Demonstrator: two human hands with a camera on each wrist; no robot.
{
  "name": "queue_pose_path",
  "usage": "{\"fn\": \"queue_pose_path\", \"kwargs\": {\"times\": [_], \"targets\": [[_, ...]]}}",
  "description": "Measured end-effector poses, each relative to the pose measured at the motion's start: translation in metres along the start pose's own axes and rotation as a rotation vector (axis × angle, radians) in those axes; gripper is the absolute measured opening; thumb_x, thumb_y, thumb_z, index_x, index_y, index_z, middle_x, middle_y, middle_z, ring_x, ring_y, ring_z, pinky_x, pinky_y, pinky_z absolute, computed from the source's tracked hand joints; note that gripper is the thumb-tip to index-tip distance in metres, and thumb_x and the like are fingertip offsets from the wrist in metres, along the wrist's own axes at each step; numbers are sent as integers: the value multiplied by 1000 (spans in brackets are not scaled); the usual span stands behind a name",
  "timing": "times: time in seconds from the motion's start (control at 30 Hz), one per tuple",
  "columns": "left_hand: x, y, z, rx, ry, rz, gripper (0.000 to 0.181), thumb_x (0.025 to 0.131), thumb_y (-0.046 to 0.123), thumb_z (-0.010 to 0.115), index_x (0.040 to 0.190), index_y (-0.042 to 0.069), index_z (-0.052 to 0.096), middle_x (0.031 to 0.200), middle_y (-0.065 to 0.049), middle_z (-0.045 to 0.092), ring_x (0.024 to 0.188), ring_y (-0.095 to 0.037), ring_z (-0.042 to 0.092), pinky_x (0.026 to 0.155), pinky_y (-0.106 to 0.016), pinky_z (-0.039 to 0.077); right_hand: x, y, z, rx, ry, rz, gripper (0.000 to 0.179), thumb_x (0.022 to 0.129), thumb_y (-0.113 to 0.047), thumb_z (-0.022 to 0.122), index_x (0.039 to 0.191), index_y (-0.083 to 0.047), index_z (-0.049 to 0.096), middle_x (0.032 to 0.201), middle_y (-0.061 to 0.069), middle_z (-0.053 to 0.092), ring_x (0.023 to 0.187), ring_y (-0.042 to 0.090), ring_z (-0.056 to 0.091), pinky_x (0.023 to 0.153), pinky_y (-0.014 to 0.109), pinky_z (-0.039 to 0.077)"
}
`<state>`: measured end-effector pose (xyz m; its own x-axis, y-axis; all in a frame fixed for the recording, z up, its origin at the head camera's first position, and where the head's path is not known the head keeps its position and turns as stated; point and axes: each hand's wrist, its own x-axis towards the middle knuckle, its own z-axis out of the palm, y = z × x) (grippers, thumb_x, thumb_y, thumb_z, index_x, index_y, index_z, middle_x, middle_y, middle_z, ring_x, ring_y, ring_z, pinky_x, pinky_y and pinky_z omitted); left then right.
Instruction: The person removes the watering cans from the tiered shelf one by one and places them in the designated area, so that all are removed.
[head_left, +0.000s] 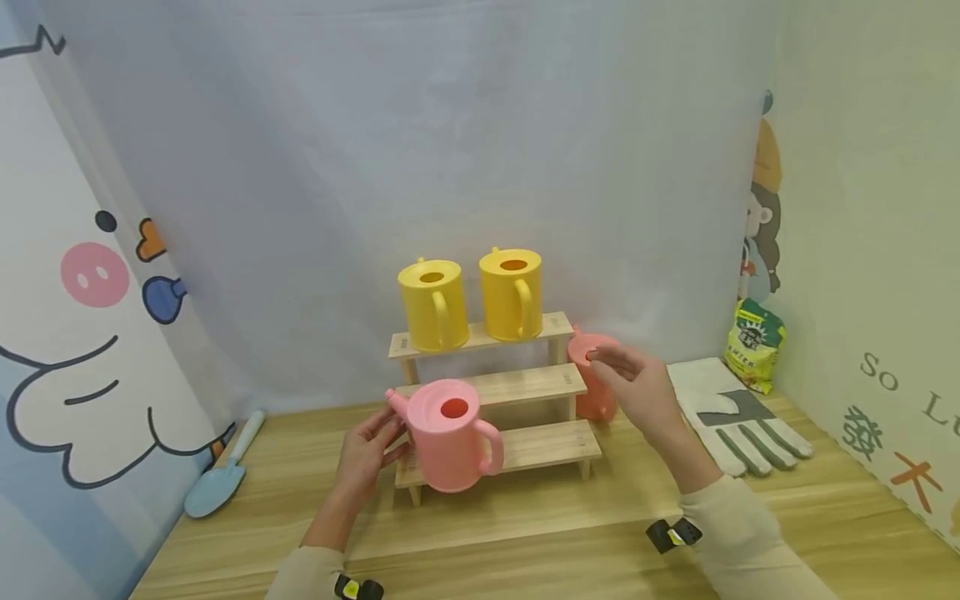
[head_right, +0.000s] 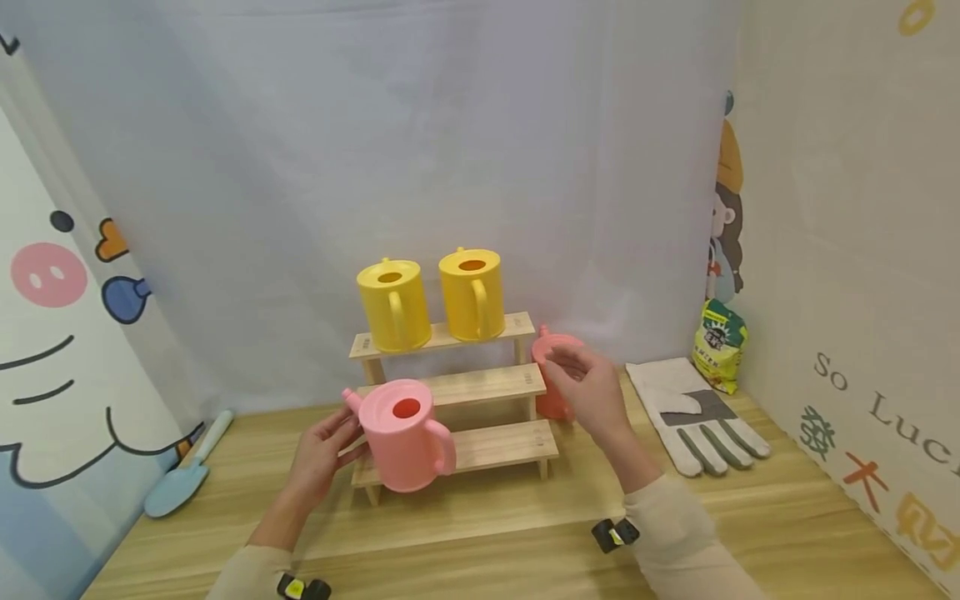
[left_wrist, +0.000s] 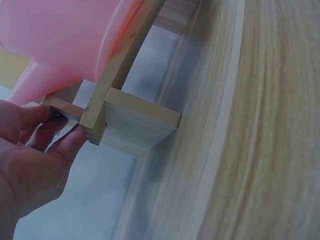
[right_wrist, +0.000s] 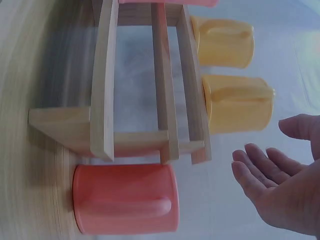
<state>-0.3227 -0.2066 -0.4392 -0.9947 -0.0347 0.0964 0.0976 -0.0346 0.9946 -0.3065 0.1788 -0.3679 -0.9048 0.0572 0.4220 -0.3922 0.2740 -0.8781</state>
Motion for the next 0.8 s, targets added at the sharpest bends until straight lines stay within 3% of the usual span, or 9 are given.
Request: {"fn": "queue_pose_path", "kwargs": {"times": [0.13,0.3,0.53,0.8], "targets": [[-2,2,0,-2,-10,2,41,106,2,45,146,-5,46,144,-26,48,130,-38,50,95,-39,56,-4,-7,19,50,-76,-51,36,96,-15,70,125,6,64,121,21,67,114,30,63,90,15,52],[-2,4,1,-1,-5,2,41,106,3,46,146,-5,45,144,-27,48,130,-39,50,96,-40,55,-11,-14,47,66,-157,-123,35,91,-7,74,121,8,65,112,22,70,105,30,68,91,27,58],[-1,3,0,-3,-9,3,41,107,4,46,147,-4,45,144,-25,49,129,-35,53,96,-40,55,-29,-16,83,96,-327,-120,43,90,-16,78,124,7,65,113,19,71,101,28,70,88,31,60],[-1,1,0,-5,-8,-1,41,106,2,45,147,-4,45,144,-26,49,128,-34,53,94,-37,56,-41,-19,101,104,-333,-136,40,87,-18,80,119,4,69,102,10,74,90,22,72,83,33,61]]}}
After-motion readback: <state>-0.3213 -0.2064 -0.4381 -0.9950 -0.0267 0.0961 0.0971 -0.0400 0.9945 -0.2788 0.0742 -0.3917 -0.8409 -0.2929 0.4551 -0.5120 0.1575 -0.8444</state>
